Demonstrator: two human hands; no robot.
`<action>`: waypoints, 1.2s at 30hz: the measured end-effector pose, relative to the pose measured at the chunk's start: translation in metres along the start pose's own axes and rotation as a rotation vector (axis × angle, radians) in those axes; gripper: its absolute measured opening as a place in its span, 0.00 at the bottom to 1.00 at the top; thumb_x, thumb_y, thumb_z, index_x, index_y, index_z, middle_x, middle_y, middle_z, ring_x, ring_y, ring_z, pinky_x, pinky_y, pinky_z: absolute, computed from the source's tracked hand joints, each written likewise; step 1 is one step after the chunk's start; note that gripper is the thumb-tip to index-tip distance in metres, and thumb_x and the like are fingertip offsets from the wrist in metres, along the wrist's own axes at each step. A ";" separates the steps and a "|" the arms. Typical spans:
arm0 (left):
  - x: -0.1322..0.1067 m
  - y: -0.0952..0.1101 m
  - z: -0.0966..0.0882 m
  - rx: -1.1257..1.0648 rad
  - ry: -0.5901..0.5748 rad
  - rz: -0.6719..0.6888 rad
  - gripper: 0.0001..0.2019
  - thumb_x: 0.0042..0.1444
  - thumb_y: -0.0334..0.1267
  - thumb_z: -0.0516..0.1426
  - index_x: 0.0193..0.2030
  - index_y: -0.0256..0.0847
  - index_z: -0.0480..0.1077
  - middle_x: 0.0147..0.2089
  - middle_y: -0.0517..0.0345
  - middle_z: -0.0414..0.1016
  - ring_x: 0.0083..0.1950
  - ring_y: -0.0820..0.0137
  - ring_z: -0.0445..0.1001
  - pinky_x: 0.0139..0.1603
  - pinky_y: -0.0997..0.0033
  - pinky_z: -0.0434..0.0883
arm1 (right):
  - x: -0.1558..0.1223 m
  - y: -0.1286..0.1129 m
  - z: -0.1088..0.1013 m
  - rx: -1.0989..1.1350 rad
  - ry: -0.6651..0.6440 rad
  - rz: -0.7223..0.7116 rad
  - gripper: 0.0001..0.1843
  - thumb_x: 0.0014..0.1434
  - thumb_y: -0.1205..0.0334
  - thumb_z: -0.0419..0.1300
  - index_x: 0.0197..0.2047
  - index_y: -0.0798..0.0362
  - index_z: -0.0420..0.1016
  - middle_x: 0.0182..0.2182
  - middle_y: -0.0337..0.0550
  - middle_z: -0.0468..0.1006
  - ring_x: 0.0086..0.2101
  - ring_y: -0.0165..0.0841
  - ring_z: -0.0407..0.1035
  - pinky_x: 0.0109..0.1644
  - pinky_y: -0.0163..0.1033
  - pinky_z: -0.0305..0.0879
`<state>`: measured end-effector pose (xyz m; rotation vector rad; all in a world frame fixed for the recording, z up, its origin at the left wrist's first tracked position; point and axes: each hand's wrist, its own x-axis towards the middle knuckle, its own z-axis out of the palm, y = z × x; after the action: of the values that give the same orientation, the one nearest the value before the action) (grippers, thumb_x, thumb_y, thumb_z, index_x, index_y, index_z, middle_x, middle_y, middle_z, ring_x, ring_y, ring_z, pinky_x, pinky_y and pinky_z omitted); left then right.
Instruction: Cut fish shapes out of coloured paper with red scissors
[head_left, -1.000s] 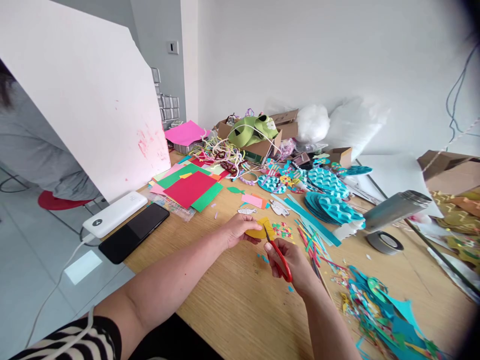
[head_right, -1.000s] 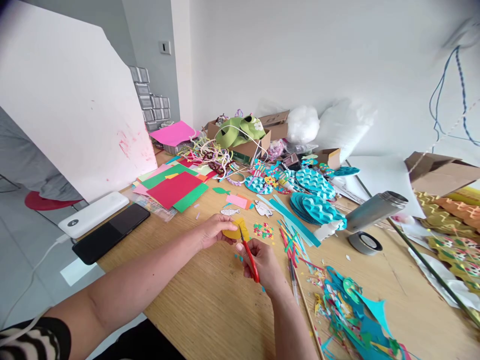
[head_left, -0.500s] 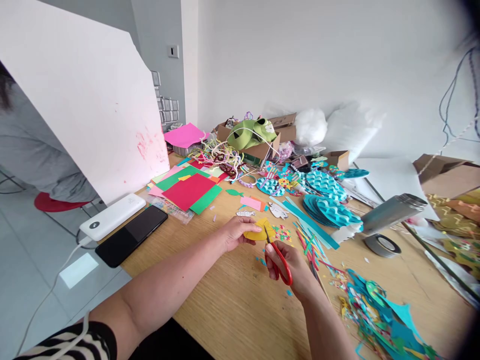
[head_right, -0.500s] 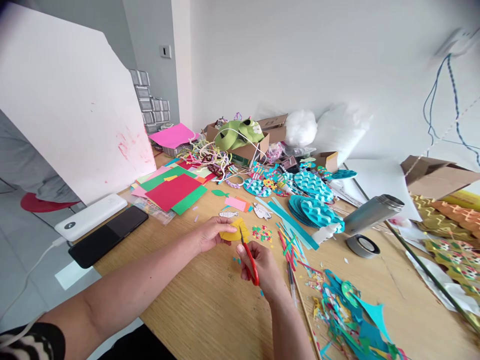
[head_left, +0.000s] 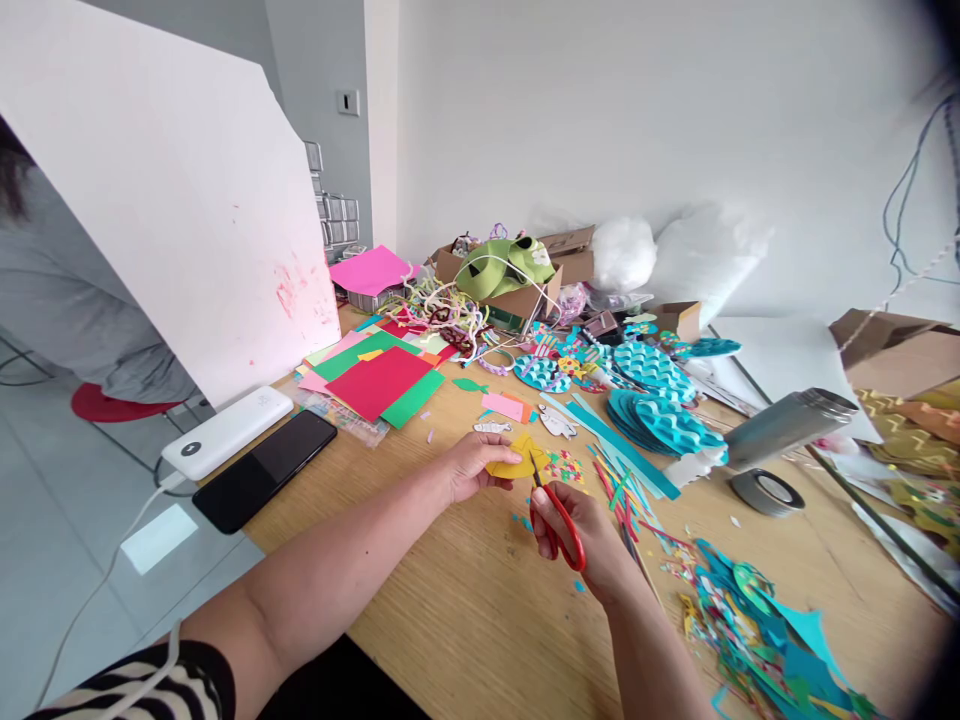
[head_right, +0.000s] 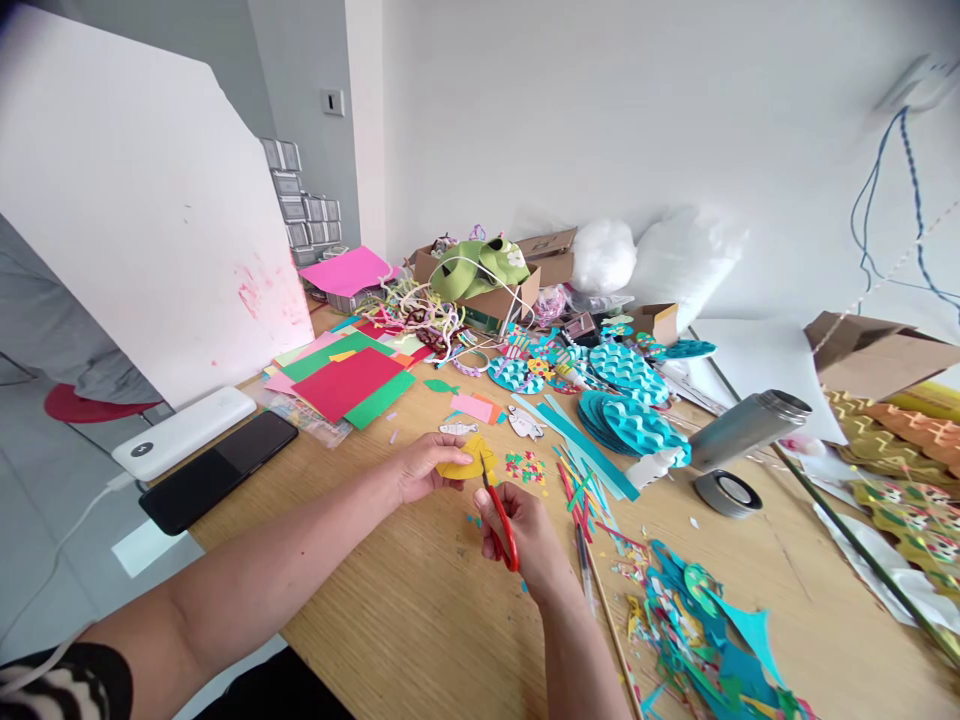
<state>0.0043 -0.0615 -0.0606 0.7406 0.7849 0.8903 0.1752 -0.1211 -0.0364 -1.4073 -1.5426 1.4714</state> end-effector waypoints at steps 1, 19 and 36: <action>0.000 0.000 0.000 0.012 0.000 -0.004 0.19 0.31 0.39 0.69 0.31 0.35 0.71 0.33 0.56 0.73 0.32 0.73 0.71 0.30 0.73 0.67 | 0.000 0.000 0.000 -0.001 0.000 0.005 0.26 0.51 0.36 0.62 0.23 0.51 0.63 0.12 0.35 0.70 0.14 0.26 0.60 0.18 0.32 0.49; -0.003 0.005 0.000 0.153 -0.047 -0.010 0.19 0.28 0.42 0.68 0.28 0.33 0.72 0.28 0.56 0.73 0.28 0.72 0.70 0.27 0.72 0.66 | -0.001 -0.002 -0.001 0.000 -0.059 -0.008 0.27 0.50 0.36 0.64 0.25 0.51 0.62 0.15 0.34 0.69 0.15 0.26 0.63 0.19 0.31 0.51; -0.003 0.002 -0.001 0.164 -0.064 0.007 0.19 0.30 0.43 0.68 0.28 0.33 0.71 0.29 0.55 0.74 0.29 0.72 0.70 0.27 0.73 0.66 | 0.000 -0.003 0.000 -0.033 -0.046 -0.024 0.26 0.49 0.36 0.64 0.26 0.52 0.64 0.15 0.35 0.70 0.16 0.28 0.64 0.20 0.32 0.52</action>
<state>0.0019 -0.0627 -0.0584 0.9120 0.8049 0.8108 0.1746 -0.1209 -0.0335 -1.3780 -1.6135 1.4802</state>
